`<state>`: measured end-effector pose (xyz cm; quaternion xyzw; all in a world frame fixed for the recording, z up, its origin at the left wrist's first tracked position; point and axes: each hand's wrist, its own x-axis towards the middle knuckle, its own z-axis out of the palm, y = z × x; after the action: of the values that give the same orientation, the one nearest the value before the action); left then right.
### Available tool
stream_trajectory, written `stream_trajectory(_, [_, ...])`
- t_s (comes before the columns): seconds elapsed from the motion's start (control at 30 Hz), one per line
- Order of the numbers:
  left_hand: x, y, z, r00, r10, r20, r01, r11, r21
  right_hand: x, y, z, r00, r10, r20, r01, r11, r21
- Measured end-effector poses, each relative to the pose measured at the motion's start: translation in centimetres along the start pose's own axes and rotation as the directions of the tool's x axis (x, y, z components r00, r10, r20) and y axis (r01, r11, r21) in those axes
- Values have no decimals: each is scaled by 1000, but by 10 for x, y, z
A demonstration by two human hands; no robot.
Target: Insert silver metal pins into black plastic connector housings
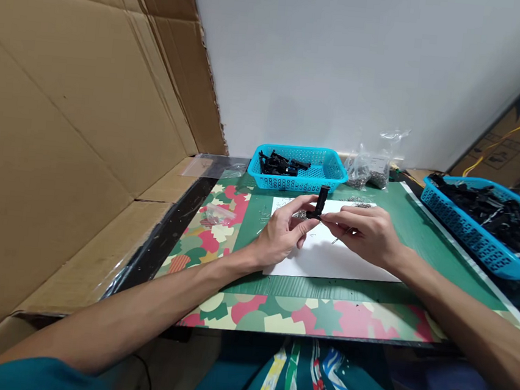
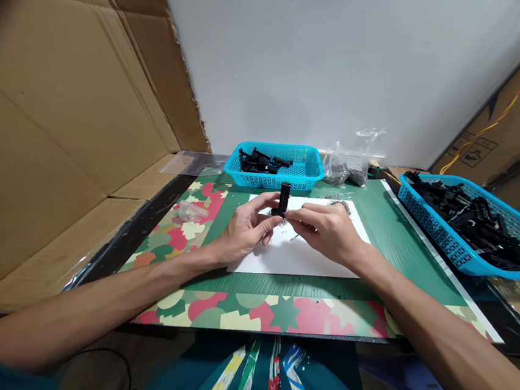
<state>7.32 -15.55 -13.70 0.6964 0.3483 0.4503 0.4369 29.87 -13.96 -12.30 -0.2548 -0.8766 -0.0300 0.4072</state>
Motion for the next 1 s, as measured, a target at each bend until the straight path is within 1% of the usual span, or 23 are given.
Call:
stream_trajectory(0.13, [0, -1, 0, 1000, 2, 1, -2, 1000, 4, 3, -1, -2, 999, 30, -15, -28, 993, 116])
stream_trajectory(0.23, [0, -1, 0, 1000, -8, 0, 8, 1000, -6, 5, -2, -4, 999, 50, 2, -50, 987, 155])
stream_trajectory(0.33, [-1, 2, 0, 999, -51, 15, 51, 999, -15, 5, -2, -4, 997, 74, 23, -77, 981, 177])
stream_trajectory(0.5, [-3, 5, -4, 984, -119, 134, 119, 993, 10, 6, -1, -5, 988, 140, 72, -154, 953, 261])
stream_trajectory(0.63, [-1, 4, -6, 975, -90, 202, 100, 994, -44, 8, 1, -8, 973, 193, 128, -223, 930, 293])
stream_trajectory(0.7, [1, 3, -6, 974, -71, 215, 89, 993, -78, 8, 2, -9, 971, 195, 136, -227, 931, 286])
stream_trajectory(0.77, [2, 2, -6, 971, -69, 227, 92, 991, -92, 8, 4, -10, 976, 186, 116, -211, 937, 277])
stream_trajectory(0.9, [2, 1, -7, 963, -94, 253, 113, 991, -64, 7, 4, -10, 983, 167, 79, -181, 952, 248])
stream_trajectory(0.93, [2, 1, -7, 964, -99, 245, 112, 993, -42, 8, 4, -10, 983, 165, 80, -180, 951, 250])
stream_trajectory(1.0, [2, 2, -6, 978, -86, 189, 85, 996, 17, 8, 4, -11, 982, 164, 92, -183, 946, 269])
